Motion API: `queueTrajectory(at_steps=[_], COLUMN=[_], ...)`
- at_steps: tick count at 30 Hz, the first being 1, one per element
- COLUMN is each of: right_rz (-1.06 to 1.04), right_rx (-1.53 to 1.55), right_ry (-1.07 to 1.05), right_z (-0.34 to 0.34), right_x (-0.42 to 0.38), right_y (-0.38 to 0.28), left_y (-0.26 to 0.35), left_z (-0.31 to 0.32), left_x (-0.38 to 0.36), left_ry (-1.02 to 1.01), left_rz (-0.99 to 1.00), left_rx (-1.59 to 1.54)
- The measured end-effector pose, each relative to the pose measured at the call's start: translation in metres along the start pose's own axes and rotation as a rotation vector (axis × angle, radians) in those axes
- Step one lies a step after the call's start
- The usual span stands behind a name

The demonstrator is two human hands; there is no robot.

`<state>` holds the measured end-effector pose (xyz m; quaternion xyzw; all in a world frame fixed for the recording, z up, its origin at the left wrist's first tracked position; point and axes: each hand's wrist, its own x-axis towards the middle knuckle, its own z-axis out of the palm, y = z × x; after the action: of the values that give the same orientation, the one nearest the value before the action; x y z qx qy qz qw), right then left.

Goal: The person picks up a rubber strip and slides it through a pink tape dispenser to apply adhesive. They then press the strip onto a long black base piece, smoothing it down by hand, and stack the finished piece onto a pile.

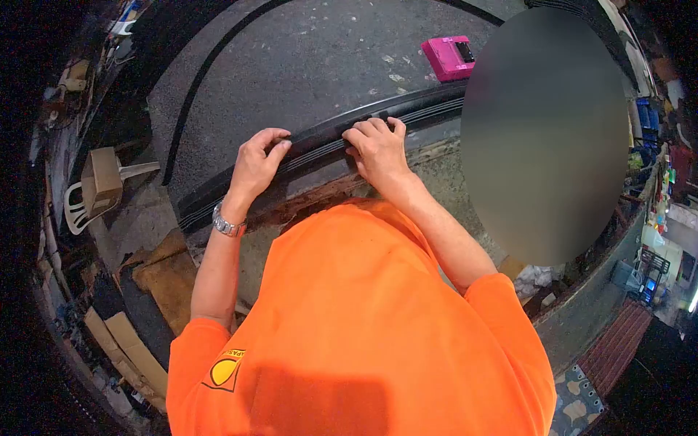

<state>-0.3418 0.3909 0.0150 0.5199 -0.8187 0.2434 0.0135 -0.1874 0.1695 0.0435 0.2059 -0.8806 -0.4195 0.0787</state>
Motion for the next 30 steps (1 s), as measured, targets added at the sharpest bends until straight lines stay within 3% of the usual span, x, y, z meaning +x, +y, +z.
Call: queueTrajectory(at_steps=[6,16,30], right_rz=[0.001,0.014,0.023], right_rx=[-0.003,-0.008,-0.102], right_ry=[-0.016,-0.019,0.018], right_z=[-0.002,-0.001,0.013], right_x=[0.001,0.001,-0.001], right_y=[0.0,0.0,0.003], left_y=[0.015,0.025,0.059], left_z=[0.002,0.028,0.041], left_x=[0.002,0.021,0.014], left_ry=[-0.128,-0.166,-0.122], left_rz=[0.062,0.388,0.505], left_rx=[0.057,0.429,0.755])
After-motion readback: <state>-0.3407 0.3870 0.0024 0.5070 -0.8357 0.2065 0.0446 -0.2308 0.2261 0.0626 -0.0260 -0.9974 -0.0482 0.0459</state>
